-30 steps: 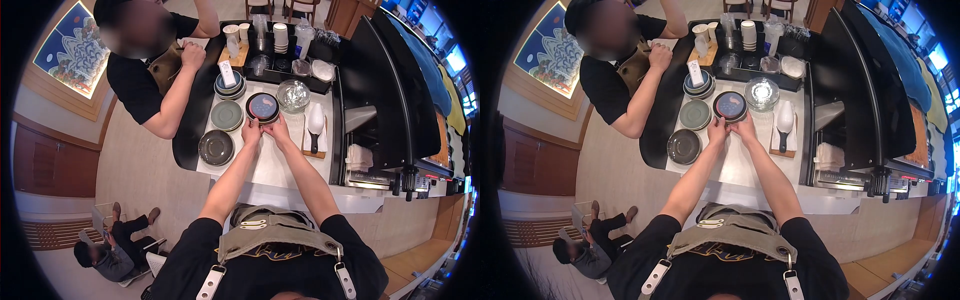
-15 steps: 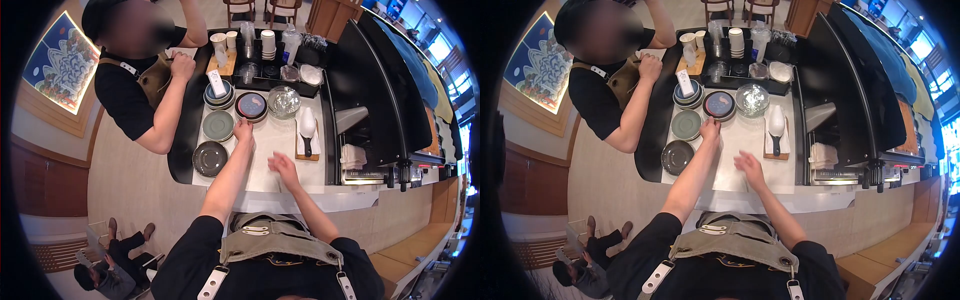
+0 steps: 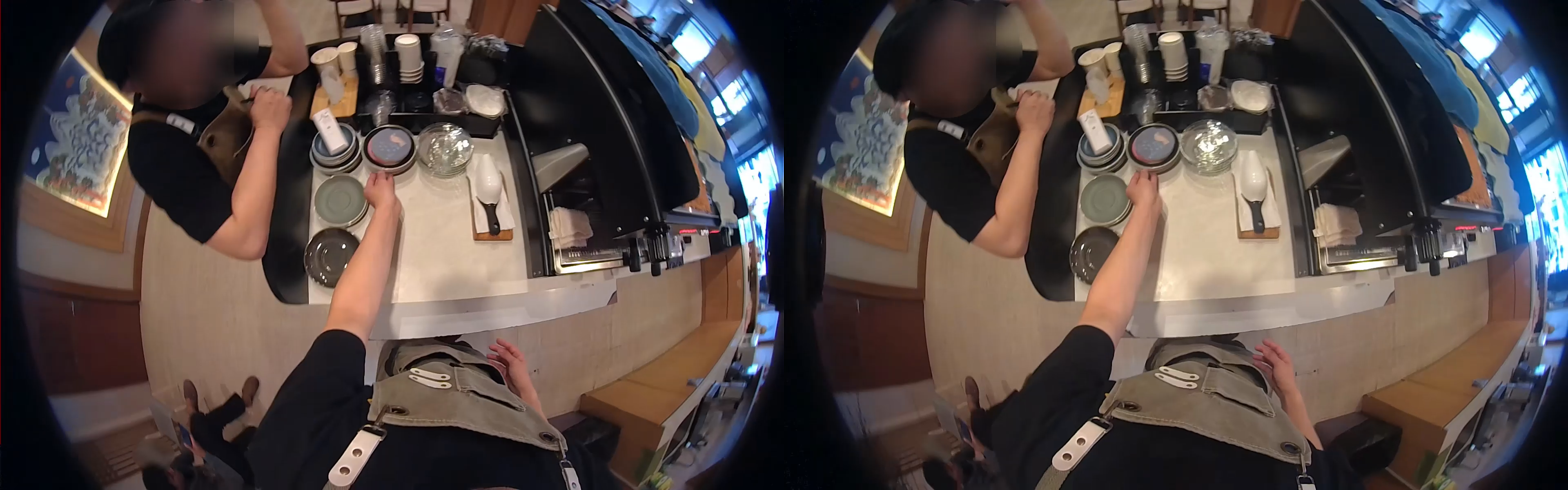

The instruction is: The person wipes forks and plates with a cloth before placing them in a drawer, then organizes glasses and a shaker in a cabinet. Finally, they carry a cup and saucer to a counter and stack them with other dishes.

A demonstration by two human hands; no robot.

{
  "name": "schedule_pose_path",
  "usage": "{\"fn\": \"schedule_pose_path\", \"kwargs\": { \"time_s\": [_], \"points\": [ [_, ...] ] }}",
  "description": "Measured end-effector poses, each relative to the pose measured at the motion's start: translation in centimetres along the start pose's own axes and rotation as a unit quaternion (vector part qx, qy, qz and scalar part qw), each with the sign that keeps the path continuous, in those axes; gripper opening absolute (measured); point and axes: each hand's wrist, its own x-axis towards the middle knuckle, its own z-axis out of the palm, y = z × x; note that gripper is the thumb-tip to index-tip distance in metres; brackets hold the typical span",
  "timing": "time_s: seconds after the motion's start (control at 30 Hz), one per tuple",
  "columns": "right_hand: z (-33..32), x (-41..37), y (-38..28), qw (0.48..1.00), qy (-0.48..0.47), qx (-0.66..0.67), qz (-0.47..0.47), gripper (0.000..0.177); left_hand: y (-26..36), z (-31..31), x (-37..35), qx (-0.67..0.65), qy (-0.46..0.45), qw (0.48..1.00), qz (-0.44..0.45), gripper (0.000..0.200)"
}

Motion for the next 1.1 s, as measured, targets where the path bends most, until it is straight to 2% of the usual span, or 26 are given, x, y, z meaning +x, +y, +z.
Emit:
{"fn": "schedule_pose_path", "kwargs": {
  "time_s": [0.07,0.1,0.2,0.3,0.4,0.47,0.53,0.57,0.6,0.63,0.67,0.7,0.73,0.8,0.87,0.93,1.0,1.07,1.1],
  "points": [
    [-0.6,0.2,1.2,1.0,0.008,-0.023,0.005,0.042,0.0,-0.6,-1.6,-0.059,0.012,0.998,-0.017,0.05],
    [-1.0,0.4,1.6,0.999,0.013,-0.034,0.005,0.042,0.2,-1.8,-2.1,-0.057,-0.007,0.997,-0.058,0.051],
    [-2.6,0.2,2.8,0.998,0.042,-0.052,0.006,0.043,2.8,-2.7,-7.4,-0.125,0.056,0.985,-0.105,0.054],
    [-5.1,-0.5,4.0,0.996,0.069,-0.057,0.011,0.044,2.2,-4.6,-7.1,-0.117,0.037,0.991,-0.062,0.051],
    [-7.4,-1.2,5.3,0.994,0.096,-0.039,0.018,0.043,1.5,-5.9,-5.1,-0.087,0.017,0.994,-0.061,0.05],
    [-9.1,-2.0,7.4,0.993,0.116,-0.017,0.014,0.043,0.9,-7.6,-3.2,-0.082,-0.047,0.993,-0.063,0.029],
    [-10.7,-2.5,8.7,0.991,0.135,-0.003,0.004,0.042,0.2,-10.9,0.3,-0.102,-0.207,0.972,-0.053,0.014],
    [-11.2,-2.9,9.2,0.989,0.147,0.013,0.004,0.04,-0.3,-13.5,2.8,-0.137,-0.323,0.935,-0.052,0.015],
    [-12.0,-3.1,10.1,0.987,0.162,0.014,0.0,0.04,2.2,-7.7,-3.4,-0.086,-0.068,0.993,-0.035,0.032],
    [-13.0,-3.1,11.1,0.984,0.175,0.014,-0.002,0.04,2.4,-8.1,-3.2,-0.088,-0.07,0.991,-0.066,0.028],
    [-14.1,-3.3,12.2,0.983,0.185,0.012,0.001,0.04,0.7,-13.9,3.5,-0.105,-0.385,0.913,-0.087,0.014],
    [-15.4,-3.3,13.5,0.98,0.197,0.035,-0.002,0.041,2.5,-8.2,-4.9,-0.016,0.004,0.997,-0.071,0.021],
    [-16.8,-3.4,15.0,0.977,0.205,0.055,-0.005,0.041,2.1,-9.3,-5.4,-0.033,-0.03,0.993,-0.106,0.037],
    [-20.3,-3.4,18.4,0.971,0.218,0.1,-0.024,0.041,2.0,-5.6,-16.0,0.108,-0.037,0.993,-0.042,0.032],
    [-24.0,-3.8,22.9,0.96,0.231,0.15,-0.058,0.039,0.2,-4.3,-24.1,0.215,-0.074,0.968,-0.104,0.027],
    [-27.3,-4.0,28.4,0.947,0.272,0.157,-0.066,0.034,-5.1,-4.3,-32.3,0.294,-0.153,0.94,-0.077,0.02],
    [-31.5,-5.6,29.4,0.936,0.319,0.144,-0.038,0.029,-9.8,-3.5,-42.2,0.393,-0.276,0.876,-0.04,0.021],
    [-34.1,-9.0,30.1,0.923,0.363,0.123,0.037,0.025,-17.5,-6.8,-45.9,0.472,-0.448,0.744,0.148,0.025],
    [-37.0,-8.6,33.1,0.919,0.357,0.158,0.049,0.024,-20.3,-8.4,-47.2,0.512,-0.5,0.685,0.132,0.027]
  ]
}}
